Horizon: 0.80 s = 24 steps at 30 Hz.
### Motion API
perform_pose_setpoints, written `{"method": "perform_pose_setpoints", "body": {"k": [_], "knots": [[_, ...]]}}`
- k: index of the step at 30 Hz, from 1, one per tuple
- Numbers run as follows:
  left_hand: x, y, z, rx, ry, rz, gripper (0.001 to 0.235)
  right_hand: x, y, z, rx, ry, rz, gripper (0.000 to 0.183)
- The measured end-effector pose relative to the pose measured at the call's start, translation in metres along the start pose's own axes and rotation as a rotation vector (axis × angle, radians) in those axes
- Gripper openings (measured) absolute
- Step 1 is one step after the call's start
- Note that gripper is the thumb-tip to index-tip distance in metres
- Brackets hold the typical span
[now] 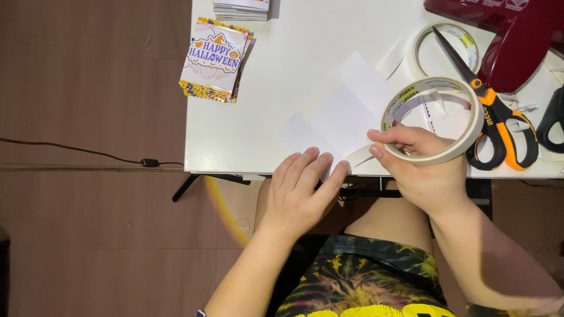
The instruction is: The person applies adhesive tape to the edges of a white paper package and uses shears to cut the tape, then places a printed card inside and seals the package.
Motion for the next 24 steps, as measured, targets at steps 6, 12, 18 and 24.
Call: {"method": "perform_pose_setpoints", "body": {"k": [6,12,18,24], "knots": [[0.0014,0.0002,0.0011,-0.006,-0.002,-0.011,0.017,-0.0009,-0.0018,-0.0009,-0.022,-0.003,-0.002,0.015],[0.003,-0.0001,0.0022,0.004,0.002,-0.016,0.018,-0.0005,-0.0004,-0.0007,-0.011,-0.007,-0.005,0.018],[0.0042,0.0009,0.0026,0.014,-0.009,-0.016,0.024,-0.0005,-0.0027,-0.0007,-0.034,-0.006,-0.002,0.018],[0.0077,0.0057,0.0028,-0.045,0.015,-0.034,0.022,-0.0037,-0.0065,-0.0041,0.024,-0.008,0.039,0.018]]}}
Point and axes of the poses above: each hand's wrist, its own z-axis away from the middle knuckle, its own x-axis out of the palm, y = z × x, the point moved 6 cm from there along -z, towards the middle knuckle, and after that the axes turned 8 degrees about -x, right-handed, at the moved point
